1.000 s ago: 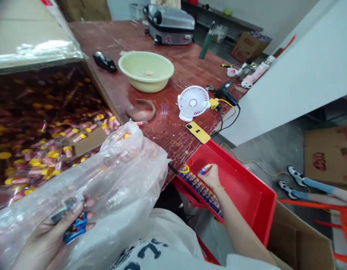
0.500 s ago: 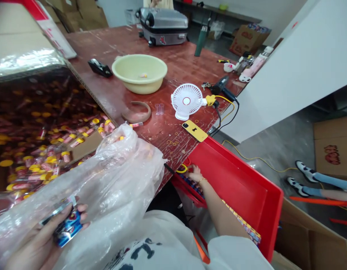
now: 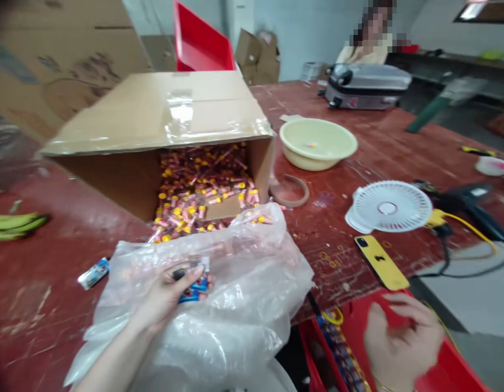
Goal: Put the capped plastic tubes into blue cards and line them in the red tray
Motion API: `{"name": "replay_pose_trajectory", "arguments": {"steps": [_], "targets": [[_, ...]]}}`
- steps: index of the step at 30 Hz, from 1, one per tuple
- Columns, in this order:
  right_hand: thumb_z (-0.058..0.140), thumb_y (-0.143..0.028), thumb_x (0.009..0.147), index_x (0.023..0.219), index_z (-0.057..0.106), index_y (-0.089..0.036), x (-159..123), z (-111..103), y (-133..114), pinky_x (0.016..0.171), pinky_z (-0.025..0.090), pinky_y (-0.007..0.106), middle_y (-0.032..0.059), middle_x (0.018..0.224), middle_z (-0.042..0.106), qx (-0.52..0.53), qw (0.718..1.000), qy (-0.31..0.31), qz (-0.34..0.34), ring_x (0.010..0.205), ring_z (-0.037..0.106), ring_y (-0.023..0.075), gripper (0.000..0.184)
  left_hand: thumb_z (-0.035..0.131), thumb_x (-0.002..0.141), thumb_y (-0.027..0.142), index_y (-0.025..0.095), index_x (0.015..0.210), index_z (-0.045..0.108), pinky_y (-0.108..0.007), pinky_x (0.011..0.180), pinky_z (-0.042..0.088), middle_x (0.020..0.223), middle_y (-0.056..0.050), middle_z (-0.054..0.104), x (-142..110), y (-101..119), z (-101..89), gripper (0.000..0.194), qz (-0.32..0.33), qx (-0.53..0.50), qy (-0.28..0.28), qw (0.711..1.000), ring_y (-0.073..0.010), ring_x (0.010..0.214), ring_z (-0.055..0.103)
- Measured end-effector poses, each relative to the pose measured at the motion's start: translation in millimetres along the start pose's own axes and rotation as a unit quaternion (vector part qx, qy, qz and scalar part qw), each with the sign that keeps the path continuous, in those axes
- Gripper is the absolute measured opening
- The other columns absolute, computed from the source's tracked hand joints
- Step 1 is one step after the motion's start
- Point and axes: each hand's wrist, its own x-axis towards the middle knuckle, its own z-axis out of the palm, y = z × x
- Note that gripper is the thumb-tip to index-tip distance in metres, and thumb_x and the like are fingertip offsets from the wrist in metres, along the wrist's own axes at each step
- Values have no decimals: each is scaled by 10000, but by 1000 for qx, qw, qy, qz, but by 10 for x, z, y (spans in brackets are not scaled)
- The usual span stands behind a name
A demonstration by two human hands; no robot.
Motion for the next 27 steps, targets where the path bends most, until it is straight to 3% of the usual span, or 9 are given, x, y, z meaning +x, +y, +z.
{"name": "replay_pose_trajectory", "arguments": {"steps": [3,6,9,11,13,15,19,23,27], "targets": [[603,-260,764,882,540,-222,188,924,-850,847,447,451,92,960,592,112,965,-222,-80,928,572,257,139,810,631,461,130,845,666,-288,573,548,786,-102,737,66,-55,-38,419,-1,-18,-37,999,-220,708,691],[581,-237,779,841,574,-219,154,1978,-1519,917,420,430,87,914,623,100,893,-433,-65,954,565,245,65,805,645,454,121,855,670,-264,570,530,773,-102,732,44,-96,-76,416,15,-28,-56,998,-183,657,670],[660,-267,767,691,568,-199,33,2764,-1774,746,479,353,28,673,588,83,849,-519,-50,711,570,179,137,821,630,437,106,805,682,-236,560,504,721,-93,720,-10,-106,-134,400,39,-26,-56,997,-136,570,629],[667,-333,797,672,564,-176,-20,3027,-1780,641,475,294,-17,603,552,77,821,-564,-36,592,528,120,226,844,589,434,104,769,687,-230,538,489,679,-79,706,-24,-106,-181,407,50,-24,-40,998,-132,544,614],[673,-367,797,680,573,-165,-7,3074,-1743,583,456,257,-31,588,553,83,799,-595,-22,543,506,96,253,860,549,438,108,719,686,-224,505,466,633,-60,685,-10,-108,-221,410,60,-22,-24,998,-129,516,596],[673,-371,785,759,609,-171,83,2940,-1716,568,456,250,-11,638,601,109,787,-607,-9,565,536,108,211,861,534,449,114,657,676,-214,475,439,596,-45,665,26,-111,-238,403,68,-16,-22,997,-117,485,571],[572,-446,847,1044,618,-199,359,2364,-1751,580,480,260,12,780,656,184,768,-613,12,641,588,131,320,864,523,435,124,588,654,-201,463,417,565,-34,651,120,-106,-190,381,64,-9,-36,997,-103,470,553],[683,-369,804,1065,555,-253,504,1851,-1856,683,510,276,2,853,646,354,741,-567,62,774,624,143,313,882,502,379,136,600,650,-192,460,420,557,-8,637,173,-75,-105,350,62,-19,-65,996,-91,470,542],[719,-234,787,966,513,-267,534,1648,-1976,659,485,244,-15,880,609,382,770,-512,-13,756,590,115,276,887,504,341,141,660,666,-184,454,418,529,28,593,175,-51,-73,336,75,-12,-69,995,-79,460,521]]}}
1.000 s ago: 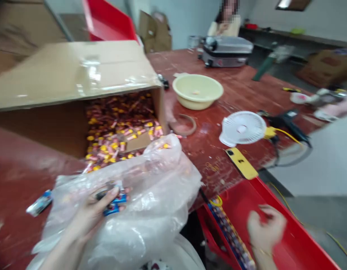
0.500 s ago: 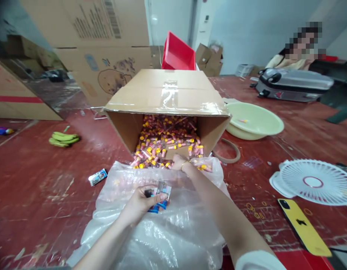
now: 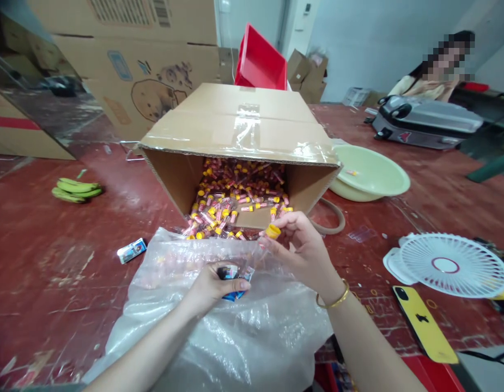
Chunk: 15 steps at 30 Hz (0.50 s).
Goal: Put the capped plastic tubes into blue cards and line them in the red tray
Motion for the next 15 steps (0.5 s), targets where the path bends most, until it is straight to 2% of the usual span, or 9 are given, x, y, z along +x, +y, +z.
{"name": "replay_pose_trajectory", "arguments": {"steps": [3,5,7,11,13,15], "targets": [[688,-219,811,921,544,-237,22,36,-71,611,430,248,0,861,593,-132,988,-70,-36,692,519,106,182,878,528,338,143,636,647,-184,448,419,523,28,595,-1,-4,-3,321,3,13,1,1000,-83,461,529],[656,-238,836,907,558,-221,51,68,-56,615,419,260,-1,809,582,-159,980,-119,-19,660,487,106,122,880,527,334,144,617,636,-186,447,420,514,28,598,-5,-13,-3,322,0,14,7,1000,-88,460,539],[653,-276,838,902,562,-210,75,104,21,626,426,268,4,802,578,-113,984,-134,26,669,496,113,129,891,515,324,140,654,662,-194,498,457,551,16,635,-16,-22,7,325,0,-4,15,1000,-104,504,585],[696,-349,800,877,546,-203,48,174,261,635,445,259,2,789,580,55,985,-89,135,705,538,121,223,881,554,366,129,890,713,-273,700,538,727,-54,730,-48,-29,65,444,-38,-126,-9,991,-169,670,689],[692,-365,802,871,542,-203,-28,209,346,640,453,253,-4,771,581,94,977,-81,175,700,548,118,232,872,569,393,120,956,708,-301,703,553,777,-86,742,-48,-24,102,501,-73,-176,-16,982,-195,704,703],[649,-379,836,871,551,-204,-148,252,384,679,472,268,8,813,588,92,975,-82,184,735,562,127,204,871,569,404,114,968,709,-305,655,566,815,-102,745,-30,-11,137,519,-96,-202,0,975,-208,717,703]]}}
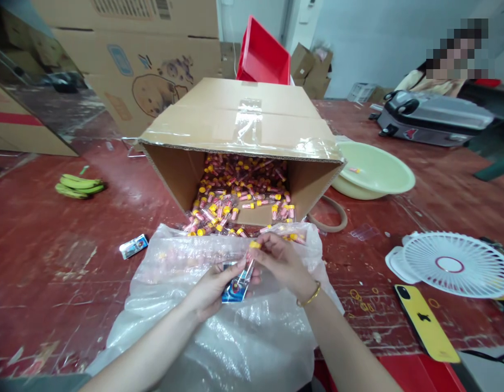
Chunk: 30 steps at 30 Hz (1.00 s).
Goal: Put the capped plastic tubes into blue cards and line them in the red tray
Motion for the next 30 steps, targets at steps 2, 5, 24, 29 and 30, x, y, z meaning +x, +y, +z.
{"name": "replay_pose_trajectory", "arguments": {"steps": [2,5,24,29,30], "targets": [[644,-376,836,936,549,-222,-121,74,71,749,491,298,24,929,582,-21,999,-9,-22,835,573,152,207,865,579,410,103,944,719,-289,617,570,839,-112,744,26,12,41,498,-2,-17,19,1000,-205,721,699],[788,-289,676,1164,418,-291,-284,209,174,861,504,359,39,1137,509,-61,997,-20,-50,1027,550,215,613,867,585,395,86,897,730,-260,610,568,852,-128,742,60,36,98,460,7,-30,26,999,-197,736,696],[675,-60,590,1148,309,-288,-391,437,340,707,551,289,55,1143,440,-78,992,86,-48,940,596,183,705,887,549,356,74,837,729,-241,608,545,718,-85,713,-10,-16,117,433,6,-32,-13,999,-136,617,641],[697,-108,610,1163,303,-295,-374,446,350,717,550,304,66,1165,439,-83,992,73,-64,979,588,202,704,890,541,349,81,854,727,-259,628,540,707,-76,711,8,-34,108,444,6,-25,-5,1000,-148,626,646],[711,-116,601,1165,314,-290,-364,447,334,758,544,322,69,1171,441,-97,990,71,-77,1006,578,213,711,886,548,352,86,854,726,-260,630,537,708,-72,713,15,-42,103,436,12,-13,1,1000,-148,624,646]]}}
